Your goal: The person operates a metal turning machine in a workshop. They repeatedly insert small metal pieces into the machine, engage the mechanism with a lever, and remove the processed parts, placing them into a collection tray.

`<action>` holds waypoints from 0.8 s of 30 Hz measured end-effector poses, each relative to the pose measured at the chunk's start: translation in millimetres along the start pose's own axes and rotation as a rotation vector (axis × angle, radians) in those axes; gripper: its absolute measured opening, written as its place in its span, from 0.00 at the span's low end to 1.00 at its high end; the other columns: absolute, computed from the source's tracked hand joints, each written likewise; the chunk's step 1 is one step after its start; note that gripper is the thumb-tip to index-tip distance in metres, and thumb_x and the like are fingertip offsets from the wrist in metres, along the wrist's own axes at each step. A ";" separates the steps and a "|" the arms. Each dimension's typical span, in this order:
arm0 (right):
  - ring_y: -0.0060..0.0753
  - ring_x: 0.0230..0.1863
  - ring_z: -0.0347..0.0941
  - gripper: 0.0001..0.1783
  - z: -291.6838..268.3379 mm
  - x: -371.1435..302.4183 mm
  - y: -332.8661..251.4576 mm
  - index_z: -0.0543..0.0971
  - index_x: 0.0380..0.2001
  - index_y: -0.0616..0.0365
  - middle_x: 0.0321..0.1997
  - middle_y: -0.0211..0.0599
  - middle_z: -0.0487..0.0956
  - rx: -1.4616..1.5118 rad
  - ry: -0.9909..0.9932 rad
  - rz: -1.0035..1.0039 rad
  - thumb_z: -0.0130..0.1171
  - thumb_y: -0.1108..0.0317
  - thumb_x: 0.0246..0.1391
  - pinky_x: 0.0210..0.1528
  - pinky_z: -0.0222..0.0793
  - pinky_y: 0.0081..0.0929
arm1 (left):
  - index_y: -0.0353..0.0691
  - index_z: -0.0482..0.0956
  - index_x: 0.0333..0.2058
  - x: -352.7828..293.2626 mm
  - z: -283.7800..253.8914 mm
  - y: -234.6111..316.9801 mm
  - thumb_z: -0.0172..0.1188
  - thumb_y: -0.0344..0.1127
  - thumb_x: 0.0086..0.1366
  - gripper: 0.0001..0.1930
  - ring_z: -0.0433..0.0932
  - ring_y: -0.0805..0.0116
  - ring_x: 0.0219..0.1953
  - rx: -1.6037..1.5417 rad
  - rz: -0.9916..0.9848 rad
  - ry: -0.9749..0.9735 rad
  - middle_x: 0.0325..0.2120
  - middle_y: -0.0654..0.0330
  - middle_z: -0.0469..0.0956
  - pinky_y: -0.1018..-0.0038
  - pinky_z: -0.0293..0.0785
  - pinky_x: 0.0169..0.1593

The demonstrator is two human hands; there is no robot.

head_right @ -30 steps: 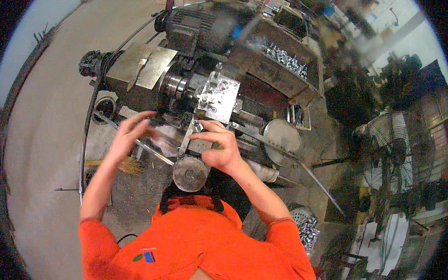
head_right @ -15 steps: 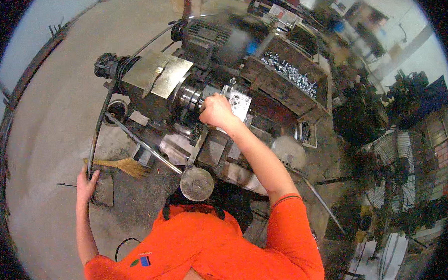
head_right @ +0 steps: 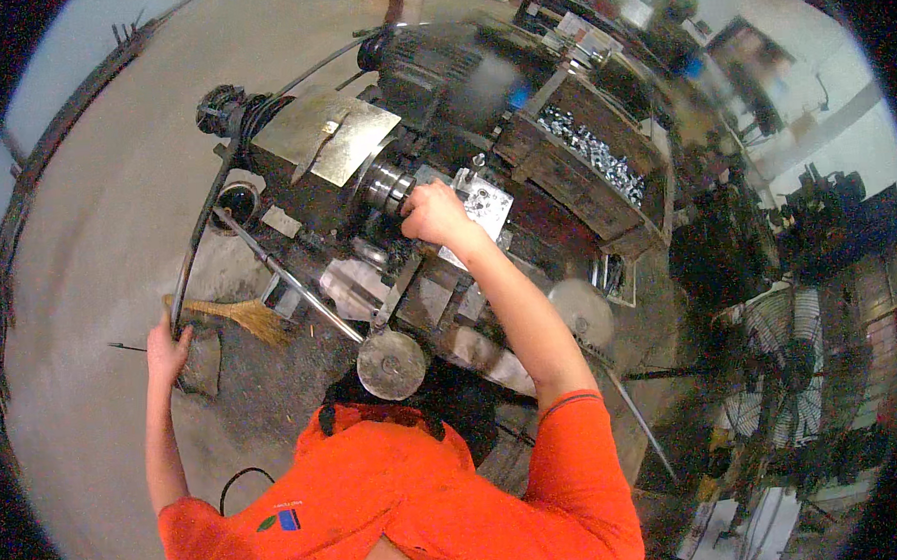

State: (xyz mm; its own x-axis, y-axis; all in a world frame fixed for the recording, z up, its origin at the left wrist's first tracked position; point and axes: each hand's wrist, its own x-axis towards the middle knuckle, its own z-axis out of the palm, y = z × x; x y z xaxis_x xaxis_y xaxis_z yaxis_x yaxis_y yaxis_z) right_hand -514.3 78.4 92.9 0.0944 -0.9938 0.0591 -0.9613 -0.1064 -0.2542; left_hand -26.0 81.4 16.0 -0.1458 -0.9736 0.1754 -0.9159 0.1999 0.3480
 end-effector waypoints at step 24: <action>0.50 0.27 0.75 0.12 0.9 12.8 -6.1 0.79 0.16 0.59 0.21 0.52 0.76 -0.090 -0.034 0.122 0.58 0.64 0.24 0.34 0.72 0.37 | 0.37 0.74 0.30 46.9 -14.4 -64.8 0.54 0.33 0.51 0.08 0.76 0.47 0.29 0.448 -0.114 -0.100 0.23 0.47 0.76 0.56 0.71 0.33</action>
State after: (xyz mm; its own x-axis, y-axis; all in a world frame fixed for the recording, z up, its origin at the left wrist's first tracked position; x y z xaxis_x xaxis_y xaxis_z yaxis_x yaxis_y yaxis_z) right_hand -507.0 66.3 94.4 -0.0176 -0.9998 -0.0005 -0.9854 0.0174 -0.1694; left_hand 31.9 24.4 14.9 -0.0498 -0.9968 0.0618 -0.9961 0.0450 -0.0754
